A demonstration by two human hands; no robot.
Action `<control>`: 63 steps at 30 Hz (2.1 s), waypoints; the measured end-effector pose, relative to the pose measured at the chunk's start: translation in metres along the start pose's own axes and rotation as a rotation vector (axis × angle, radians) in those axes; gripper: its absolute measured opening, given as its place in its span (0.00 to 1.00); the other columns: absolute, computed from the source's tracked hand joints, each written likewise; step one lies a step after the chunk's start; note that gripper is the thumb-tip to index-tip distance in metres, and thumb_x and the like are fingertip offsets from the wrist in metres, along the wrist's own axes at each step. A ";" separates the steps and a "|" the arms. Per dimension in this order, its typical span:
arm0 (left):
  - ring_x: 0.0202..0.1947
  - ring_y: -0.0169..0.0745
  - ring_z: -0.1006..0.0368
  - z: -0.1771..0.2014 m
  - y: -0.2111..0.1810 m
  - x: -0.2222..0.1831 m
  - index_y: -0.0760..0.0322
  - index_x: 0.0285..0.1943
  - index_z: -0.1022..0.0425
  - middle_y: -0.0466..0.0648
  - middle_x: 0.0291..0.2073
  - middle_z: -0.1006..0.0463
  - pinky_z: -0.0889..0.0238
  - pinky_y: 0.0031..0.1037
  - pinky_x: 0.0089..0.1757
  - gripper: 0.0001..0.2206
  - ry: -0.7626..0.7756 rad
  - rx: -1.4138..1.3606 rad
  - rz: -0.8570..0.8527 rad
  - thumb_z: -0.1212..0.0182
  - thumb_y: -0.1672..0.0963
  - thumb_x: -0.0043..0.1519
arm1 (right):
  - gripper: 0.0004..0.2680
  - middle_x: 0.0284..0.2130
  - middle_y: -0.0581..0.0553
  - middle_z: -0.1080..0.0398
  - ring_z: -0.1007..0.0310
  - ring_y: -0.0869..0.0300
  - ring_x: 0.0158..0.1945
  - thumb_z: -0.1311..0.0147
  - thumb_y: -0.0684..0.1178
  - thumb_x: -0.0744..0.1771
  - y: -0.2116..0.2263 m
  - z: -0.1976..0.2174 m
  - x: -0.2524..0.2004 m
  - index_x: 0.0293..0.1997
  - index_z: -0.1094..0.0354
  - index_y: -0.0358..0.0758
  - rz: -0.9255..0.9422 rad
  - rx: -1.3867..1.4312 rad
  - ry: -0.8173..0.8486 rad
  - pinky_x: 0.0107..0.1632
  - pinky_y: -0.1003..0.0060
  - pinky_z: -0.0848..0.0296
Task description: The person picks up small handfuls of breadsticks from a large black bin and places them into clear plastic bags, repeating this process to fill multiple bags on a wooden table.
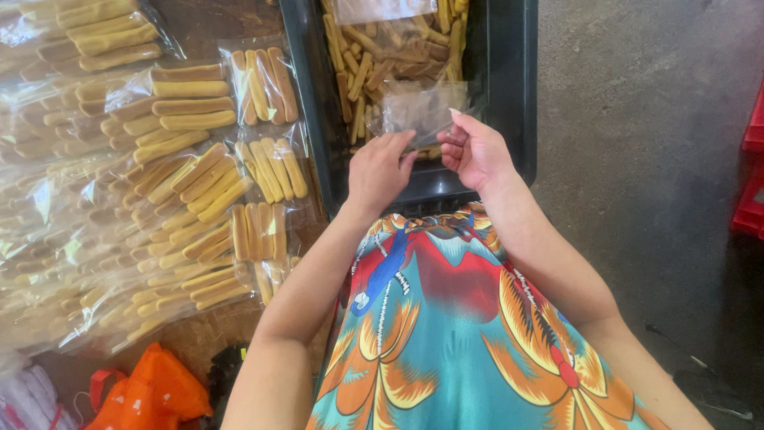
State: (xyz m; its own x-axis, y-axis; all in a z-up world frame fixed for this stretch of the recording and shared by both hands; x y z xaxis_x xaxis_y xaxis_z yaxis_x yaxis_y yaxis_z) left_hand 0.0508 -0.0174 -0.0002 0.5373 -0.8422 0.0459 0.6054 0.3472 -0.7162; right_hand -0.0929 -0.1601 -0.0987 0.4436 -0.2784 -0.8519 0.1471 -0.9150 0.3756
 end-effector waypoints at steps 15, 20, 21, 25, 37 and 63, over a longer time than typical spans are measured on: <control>0.28 0.57 0.23 -0.025 0.025 -0.006 0.64 0.31 0.21 0.56 0.23 0.21 0.32 0.42 0.33 0.12 0.207 -0.202 0.264 0.34 0.52 0.62 | 0.10 0.30 0.42 0.22 0.23 0.59 0.29 0.47 0.55 0.69 0.008 -0.015 -0.006 0.30 0.31 0.43 0.021 -0.019 0.070 0.33 0.65 0.25; 0.26 0.52 0.21 -0.030 0.033 -0.004 0.61 0.34 0.20 0.53 0.24 0.20 0.31 0.39 0.32 0.09 0.140 -0.289 0.380 0.35 0.52 0.59 | 0.07 0.32 0.49 0.25 0.29 0.66 0.28 0.43 0.53 0.68 0.008 -0.039 -0.026 0.41 0.28 0.42 0.363 -0.696 0.059 0.30 0.71 0.32; 0.26 0.52 0.21 -0.031 0.033 -0.005 0.61 0.34 0.20 0.53 0.24 0.20 0.31 0.39 0.32 0.09 0.141 -0.290 0.381 0.35 0.52 0.59 | 0.08 0.30 0.49 0.27 0.30 0.67 0.29 0.40 0.53 0.68 -0.004 -0.048 -0.033 0.40 0.29 0.40 0.399 -0.851 0.159 0.30 0.71 0.30; 0.26 0.55 0.24 -0.030 0.031 -0.010 0.65 0.27 0.25 0.54 0.22 0.22 0.33 0.39 0.31 0.12 0.278 -0.236 0.329 0.30 0.52 0.53 | 0.14 0.23 0.46 0.29 0.28 0.65 0.25 0.41 0.52 0.70 -0.011 -0.044 -0.027 0.29 0.34 0.33 0.296 -1.101 0.248 0.28 0.70 0.33; 0.38 0.59 0.23 -0.023 0.006 -0.009 0.64 0.36 0.26 0.49 0.47 0.25 0.30 0.42 0.39 0.02 0.021 -0.199 0.053 0.41 0.62 0.58 | 0.11 0.29 0.49 0.32 0.33 0.67 0.35 0.36 0.42 0.63 -0.032 -0.018 0.034 0.39 0.41 0.38 0.632 -1.094 0.146 0.36 0.68 0.30; 0.47 0.49 0.19 0.082 0.055 -0.121 0.68 0.56 0.21 0.52 0.57 0.20 0.26 0.31 0.44 0.15 -0.410 0.037 0.671 0.43 0.64 0.60 | 0.20 0.62 0.38 0.37 0.34 0.45 0.64 0.45 0.63 0.68 -0.024 -0.153 0.269 0.63 0.34 0.44 0.610 -2.613 0.289 0.63 0.45 0.34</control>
State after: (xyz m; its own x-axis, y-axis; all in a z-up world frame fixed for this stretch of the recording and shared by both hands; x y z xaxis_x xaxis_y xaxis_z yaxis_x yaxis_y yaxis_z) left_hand 0.0671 0.1376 0.0114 0.9643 -0.2310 -0.1296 0.0906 0.7474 -0.6581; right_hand 0.1581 -0.1683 -0.2805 0.7850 -0.0179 -0.6193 0.0658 0.9963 0.0546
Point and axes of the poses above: each hand's wrist, its own x-axis towards the middle knuckle, its own z-axis out of the back of the hand, y = z × x, the point moved 5 cm from there along x, towards the middle knuckle
